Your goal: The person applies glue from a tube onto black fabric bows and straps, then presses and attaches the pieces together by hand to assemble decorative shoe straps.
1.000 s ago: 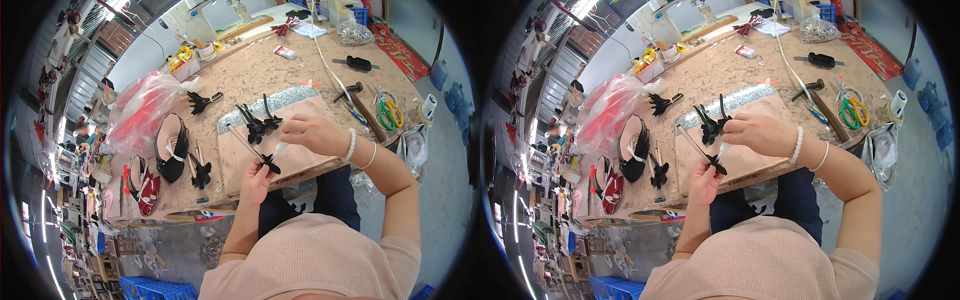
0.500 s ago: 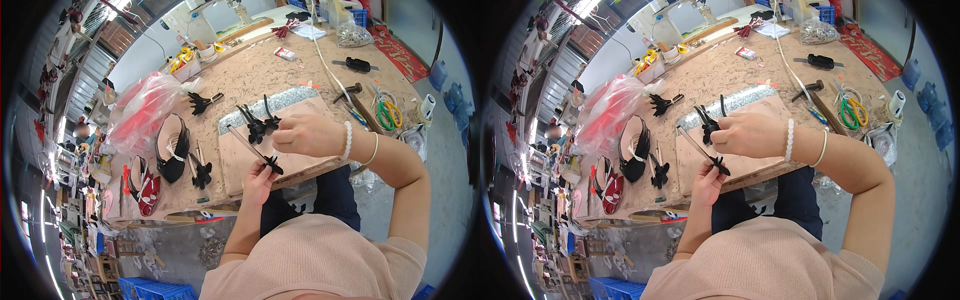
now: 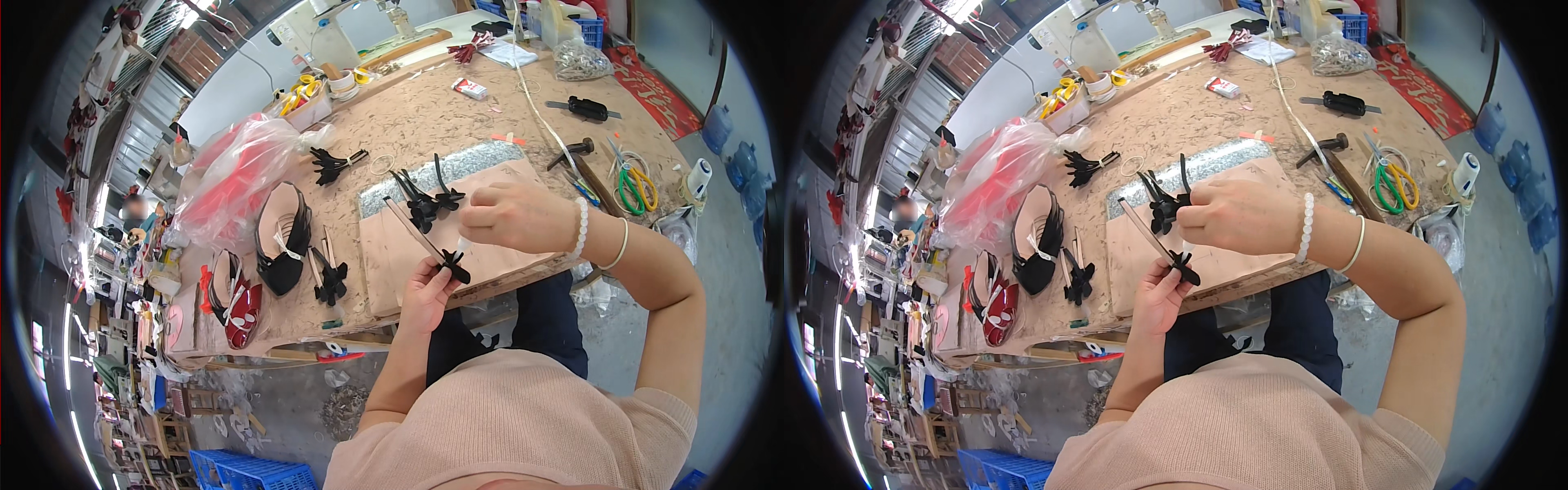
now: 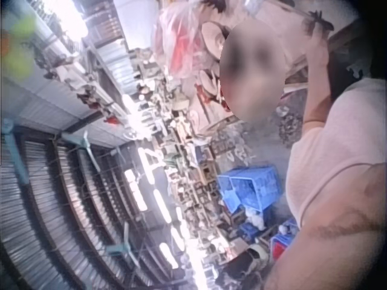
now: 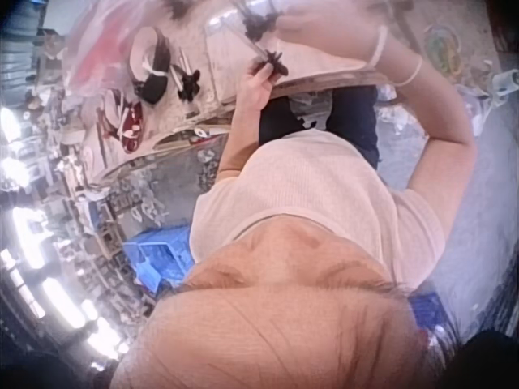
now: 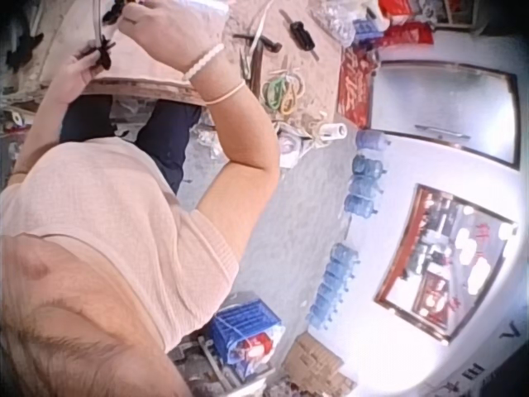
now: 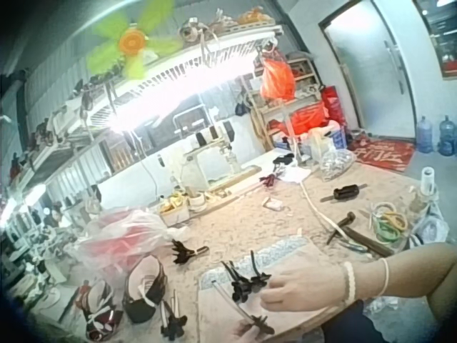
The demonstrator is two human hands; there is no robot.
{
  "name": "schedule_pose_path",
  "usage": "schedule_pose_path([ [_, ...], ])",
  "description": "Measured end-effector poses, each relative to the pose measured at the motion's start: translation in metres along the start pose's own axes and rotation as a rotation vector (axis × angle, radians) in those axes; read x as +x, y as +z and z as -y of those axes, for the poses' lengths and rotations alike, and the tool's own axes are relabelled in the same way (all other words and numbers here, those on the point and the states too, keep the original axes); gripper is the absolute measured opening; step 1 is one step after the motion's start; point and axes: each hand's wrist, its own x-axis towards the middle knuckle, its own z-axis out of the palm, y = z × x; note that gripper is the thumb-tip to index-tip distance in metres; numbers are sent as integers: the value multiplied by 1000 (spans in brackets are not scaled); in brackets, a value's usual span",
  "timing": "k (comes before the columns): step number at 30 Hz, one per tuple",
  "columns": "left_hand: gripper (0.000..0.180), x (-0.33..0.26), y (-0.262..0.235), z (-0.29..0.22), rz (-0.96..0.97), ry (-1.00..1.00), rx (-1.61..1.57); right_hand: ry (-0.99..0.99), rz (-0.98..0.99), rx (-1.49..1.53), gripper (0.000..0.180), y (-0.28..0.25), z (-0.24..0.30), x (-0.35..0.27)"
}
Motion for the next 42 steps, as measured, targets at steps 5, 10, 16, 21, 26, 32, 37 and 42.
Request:
schedule_pose_path([
  [5,18,3,4,2,7,-2,3,39,-33,17,10,3,-2,-5],
  [10,15,4,-4,3,-52,29,-13,-24,-54,5,12,0,2,0],
  [16,14,6,-8,17,-116,45,39,49,-7,30,22,8,14,-9],
  [21,15,-4,-16,9,-103,64,109,82,-59,60,21,21,28,-6],
  [26,11,-7,-29,-16,-282,133,461,336,-196,243,23,57,28,-24],
  [32,25,-23,-117,-116,-664,277,1352,1246,-612,850,20,116,-15,-72],
  [37,55,-2,-109,-113,-951,622,1944,1242,-446,576,22,112,-17,-70],
  [42,31,88,-67,-62,-123,802,1727,1240,-425,585,28,117,-19,-73],
])
